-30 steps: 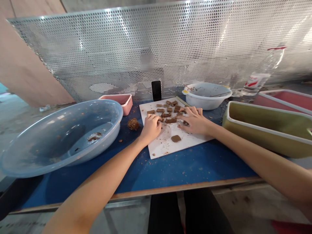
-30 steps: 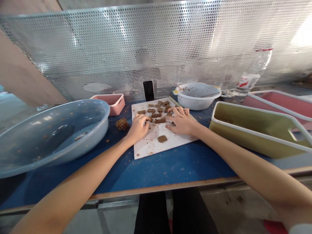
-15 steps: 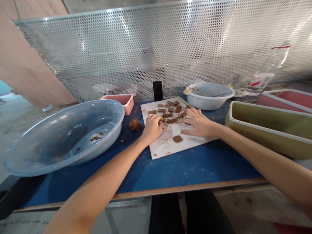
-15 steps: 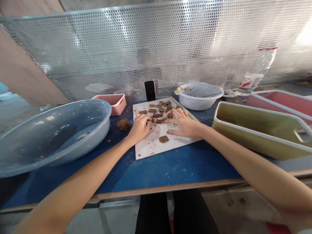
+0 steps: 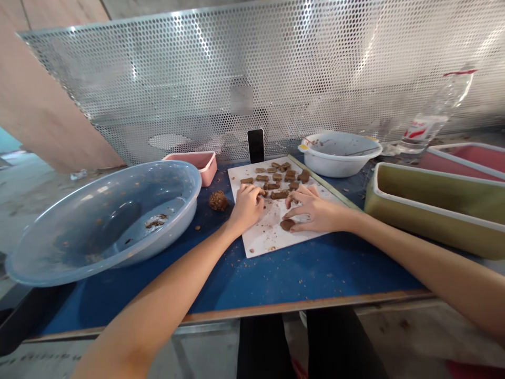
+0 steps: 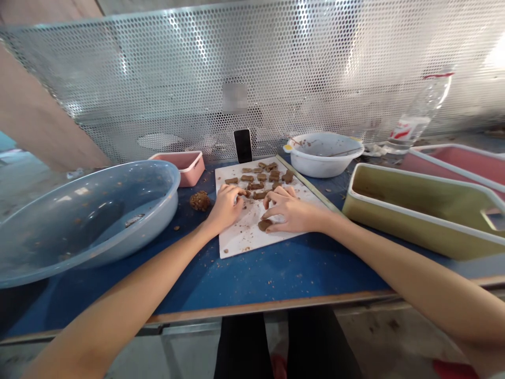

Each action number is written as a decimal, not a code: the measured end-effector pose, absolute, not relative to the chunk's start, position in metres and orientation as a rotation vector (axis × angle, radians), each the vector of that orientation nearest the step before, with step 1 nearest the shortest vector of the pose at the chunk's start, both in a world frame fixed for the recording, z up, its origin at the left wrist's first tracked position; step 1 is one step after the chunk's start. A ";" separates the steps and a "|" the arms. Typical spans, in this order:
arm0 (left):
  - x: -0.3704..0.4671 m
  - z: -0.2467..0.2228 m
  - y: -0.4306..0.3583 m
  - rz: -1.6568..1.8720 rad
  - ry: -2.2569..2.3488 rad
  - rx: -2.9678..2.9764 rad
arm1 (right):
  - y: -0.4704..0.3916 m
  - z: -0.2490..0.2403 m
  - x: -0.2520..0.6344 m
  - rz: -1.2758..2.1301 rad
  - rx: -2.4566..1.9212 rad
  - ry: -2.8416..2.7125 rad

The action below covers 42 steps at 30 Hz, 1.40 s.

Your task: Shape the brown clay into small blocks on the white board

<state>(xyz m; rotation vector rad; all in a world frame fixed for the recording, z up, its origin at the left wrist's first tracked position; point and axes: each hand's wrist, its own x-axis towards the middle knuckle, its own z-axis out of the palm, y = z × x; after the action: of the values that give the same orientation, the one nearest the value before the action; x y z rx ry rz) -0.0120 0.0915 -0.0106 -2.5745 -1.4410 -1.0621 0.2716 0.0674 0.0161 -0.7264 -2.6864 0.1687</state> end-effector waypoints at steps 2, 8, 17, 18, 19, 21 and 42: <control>-0.012 -0.011 0.092 -1.058 -1.439 -2.576 | 0.068 0.012 0.269 0.201 -0.734 -2.656; -0.012 -0.011 0.092 -1.053 -1.440 -2.570 | 0.066 0.012 0.266 0.108 -0.707 -2.668; -0.012 -0.011 0.091 -1.053 -1.442 -2.563 | 0.065 0.013 0.264 -0.187 -0.683 -2.681; -0.012 -0.011 0.091 -1.056 -1.437 -2.565 | 0.067 0.011 0.263 -0.181 -0.735 -2.662; -0.013 -0.011 0.091 -1.058 -1.432 -2.569 | 0.068 0.009 0.262 -0.172 -0.785 -2.644; -0.013 -0.009 0.090 -1.072 -1.419 -2.579 | 0.069 0.005 0.260 -0.143 -0.870 -2.609; 0.009 0.018 0.059 -1.260 -1.486 -3.061 | 0.070 0.003 0.255 0.151 -1.049 -2.344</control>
<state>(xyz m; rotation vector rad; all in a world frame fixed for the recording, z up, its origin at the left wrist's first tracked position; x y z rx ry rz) 0.0093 0.0589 0.0181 -3.0606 -1.4861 -1.2600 0.2551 0.0696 0.0029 -1.0490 -2.3441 0.1511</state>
